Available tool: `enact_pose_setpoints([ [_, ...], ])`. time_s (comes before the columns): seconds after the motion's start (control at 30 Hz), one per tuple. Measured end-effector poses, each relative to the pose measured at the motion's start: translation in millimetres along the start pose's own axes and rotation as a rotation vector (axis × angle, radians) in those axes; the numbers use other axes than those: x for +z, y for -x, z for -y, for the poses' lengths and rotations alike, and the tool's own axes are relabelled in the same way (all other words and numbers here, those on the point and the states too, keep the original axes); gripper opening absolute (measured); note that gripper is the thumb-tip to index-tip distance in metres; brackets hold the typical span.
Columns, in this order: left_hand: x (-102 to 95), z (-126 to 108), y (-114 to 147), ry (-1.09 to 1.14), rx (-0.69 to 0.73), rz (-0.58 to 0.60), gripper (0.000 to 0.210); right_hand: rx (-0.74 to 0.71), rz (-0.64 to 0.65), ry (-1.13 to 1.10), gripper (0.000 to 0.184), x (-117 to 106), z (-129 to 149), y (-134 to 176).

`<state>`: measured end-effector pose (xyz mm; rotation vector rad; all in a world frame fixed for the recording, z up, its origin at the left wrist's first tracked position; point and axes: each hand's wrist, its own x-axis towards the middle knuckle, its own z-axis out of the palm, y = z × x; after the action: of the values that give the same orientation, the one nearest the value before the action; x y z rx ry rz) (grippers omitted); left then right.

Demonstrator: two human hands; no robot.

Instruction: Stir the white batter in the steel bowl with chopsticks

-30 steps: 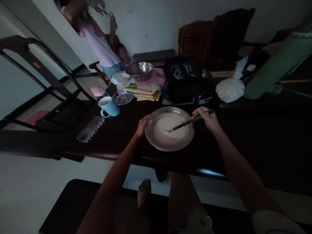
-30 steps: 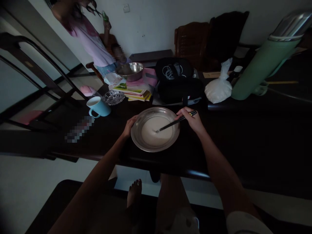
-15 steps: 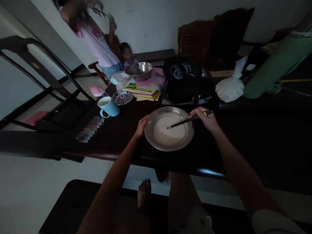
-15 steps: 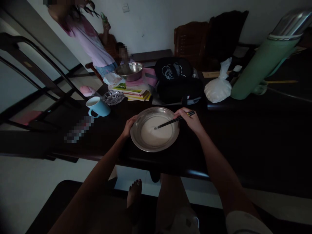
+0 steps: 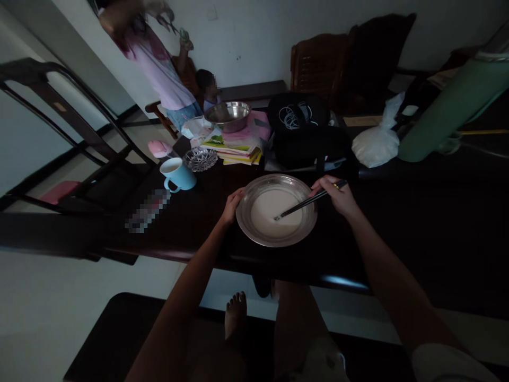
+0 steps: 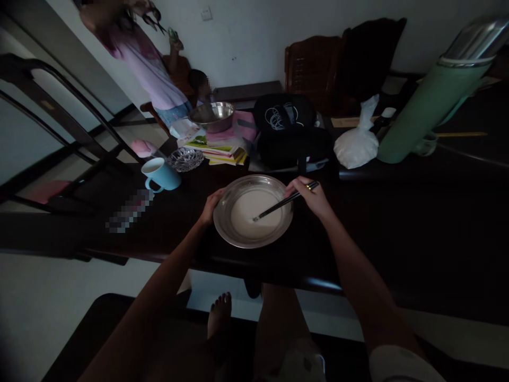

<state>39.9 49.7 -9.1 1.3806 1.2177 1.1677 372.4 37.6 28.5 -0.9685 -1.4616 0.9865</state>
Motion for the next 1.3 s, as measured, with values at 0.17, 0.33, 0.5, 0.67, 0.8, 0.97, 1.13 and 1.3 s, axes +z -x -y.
enact_pose_setpoints([
  [0.17,0.6,1.2,-0.3,0.002,-0.005,-0.016,0.048,-0.02,-0.01,0.044,0.046,0.9,2.1,-0.3],
  [0.33,-0.1,-1.0,-0.4,-0.02,0.002,-0.004,0.048,0.004,0.02,0.021,0.047,0.7,1.2,0.1],
  [0.5,-0.1,-0.8,-0.2,-0.034,0.003,-0.002,0.048,-0.01,0.016,0.017,0.046,-0.7,-0.4,0.1],
  [0.67,0.6,1.8,-0.6,-0.021,-0.001,-0.011,0.05,0.011,0.042,-0.024,0.046,-0.6,-3.1,0.1],
  [0.8,0.0,2.2,-1.1,-0.022,0.009,-0.016,0.048,-0.005,0.021,-0.014,0.044,0.3,-2.4,0.2],
  [0.97,-0.4,1.4,-0.4,-0.023,-0.012,-0.005,0.05,0.011,0.029,-0.037,0.045,0.7,-2.8,0.0],
  [1.13,-0.7,2.5,-0.6,-0.031,-0.006,-0.014,0.05,-0.007,-0.003,-0.024,0.043,-3.2,-6.7,-0.9],
  [1.3,-0.8,4.0,-1.5,-0.036,-0.001,-0.009,0.051,-0.002,0.046,-0.046,0.042,-2.1,-7.2,-0.5],
])
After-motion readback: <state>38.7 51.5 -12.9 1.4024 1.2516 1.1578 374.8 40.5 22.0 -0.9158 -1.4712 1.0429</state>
